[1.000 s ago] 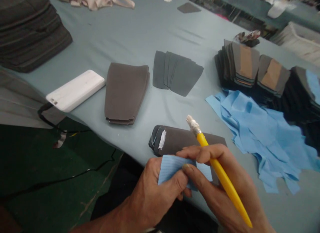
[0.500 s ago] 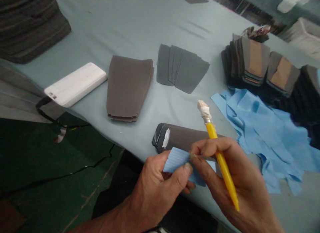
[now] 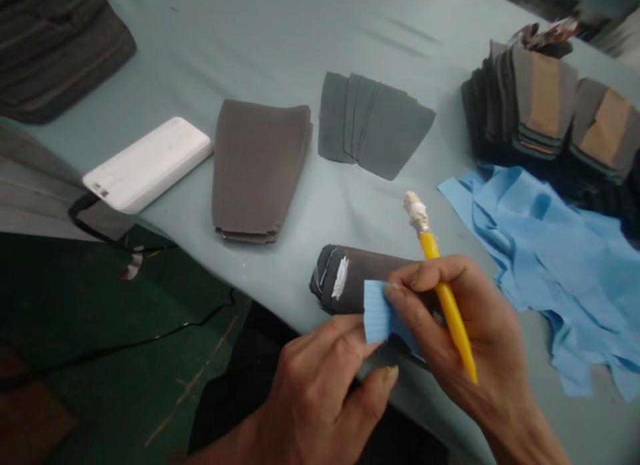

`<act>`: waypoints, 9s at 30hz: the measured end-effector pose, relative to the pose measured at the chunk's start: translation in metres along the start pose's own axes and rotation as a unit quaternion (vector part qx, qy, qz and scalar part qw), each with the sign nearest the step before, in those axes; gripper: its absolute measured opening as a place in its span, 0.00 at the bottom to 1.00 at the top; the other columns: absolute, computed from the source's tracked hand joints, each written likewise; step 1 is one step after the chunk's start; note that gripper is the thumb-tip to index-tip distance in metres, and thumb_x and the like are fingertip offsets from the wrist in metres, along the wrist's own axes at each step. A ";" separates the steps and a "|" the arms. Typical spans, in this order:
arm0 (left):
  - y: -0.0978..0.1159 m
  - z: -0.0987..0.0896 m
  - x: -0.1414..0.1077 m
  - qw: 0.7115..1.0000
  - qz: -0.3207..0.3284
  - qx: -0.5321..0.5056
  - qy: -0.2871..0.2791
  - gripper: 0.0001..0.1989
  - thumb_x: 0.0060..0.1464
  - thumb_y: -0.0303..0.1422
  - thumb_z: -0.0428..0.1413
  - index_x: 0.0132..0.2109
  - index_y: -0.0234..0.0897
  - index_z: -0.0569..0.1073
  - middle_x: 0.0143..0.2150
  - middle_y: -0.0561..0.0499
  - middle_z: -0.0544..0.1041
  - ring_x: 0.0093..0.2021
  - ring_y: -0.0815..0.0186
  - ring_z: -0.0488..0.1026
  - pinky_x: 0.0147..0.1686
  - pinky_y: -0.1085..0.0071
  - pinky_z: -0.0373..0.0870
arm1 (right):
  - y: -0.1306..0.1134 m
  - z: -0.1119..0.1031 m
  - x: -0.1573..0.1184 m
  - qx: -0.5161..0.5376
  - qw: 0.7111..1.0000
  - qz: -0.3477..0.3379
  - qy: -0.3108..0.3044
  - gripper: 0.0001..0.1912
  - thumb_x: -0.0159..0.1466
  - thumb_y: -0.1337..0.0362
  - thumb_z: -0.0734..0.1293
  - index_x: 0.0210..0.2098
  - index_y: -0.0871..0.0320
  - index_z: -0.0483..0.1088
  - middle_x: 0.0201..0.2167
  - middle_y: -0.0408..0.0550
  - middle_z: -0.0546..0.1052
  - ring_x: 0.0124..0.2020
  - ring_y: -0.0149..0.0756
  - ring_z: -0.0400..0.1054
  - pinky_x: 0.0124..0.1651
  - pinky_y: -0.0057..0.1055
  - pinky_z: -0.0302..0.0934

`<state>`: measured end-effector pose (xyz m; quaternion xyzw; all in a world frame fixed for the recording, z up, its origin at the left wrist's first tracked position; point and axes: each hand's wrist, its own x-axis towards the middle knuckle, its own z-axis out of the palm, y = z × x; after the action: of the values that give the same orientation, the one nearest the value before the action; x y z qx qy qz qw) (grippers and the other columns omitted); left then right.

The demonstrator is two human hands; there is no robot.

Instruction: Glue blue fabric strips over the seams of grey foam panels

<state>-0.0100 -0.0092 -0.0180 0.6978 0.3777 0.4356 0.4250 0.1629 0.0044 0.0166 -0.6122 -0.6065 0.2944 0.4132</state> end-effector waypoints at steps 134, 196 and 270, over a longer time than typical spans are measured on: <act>-0.030 -0.010 0.036 0.936 -0.026 0.349 0.032 0.19 0.55 0.27 0.60 0.54 0.38 0.71 0.40 0.53 0.78 0.43 0.58 0.79 0.42 0.59 0.66 | 0.021 0.007 0.024 -0.157 0.983 -0.042 -0.083 0.07 0.67 0.69 0.66 0.40 0.52 0.64 0.27 0.35 0.70 0.22 0.29 0.59 0.30 0.26 0.54; -0.049 -0.021 0.048 0.934 0.086 0.346 -0.003 0.12 0.66 0.39 0.60 0.53 0.46 0.82 0.41 0.52 0.79 0.40 0.61 0.78 0.44 0.63 0.73 | 0.061 -0.106 -0.035 -0.168 0.984 0.059 0.032 0.06 0.71 0.64 0.70 0.43 0.53 0.67 0.32 0.35 0.72 0.29 0.28 0.64 0.35 0.27 0.54; -0.052 -0.011 0.040 0.938 0.040 0.344 0.015 0.11 0.68 0.33 0.55 0.52 0.45 0.80 0.40 0.52 0.80 0.41 0.61 0.78 0.41 0.62 0.64 | 0.045 -0.041 -0.020 -0.430 0.875 -0.124 0.186 0.06 0.77 0.59 0.64 0.46 0.54 0.67 0.35 0.48 0.78 0.34 0.43 0.74 0.34 0.35 0.57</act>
<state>-0.0147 0.0474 -0.0514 0.8096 0.4823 0.3060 0.1351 0.2191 -0.0184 -0.0053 -0.6930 -0.6560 -0.1677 0.2477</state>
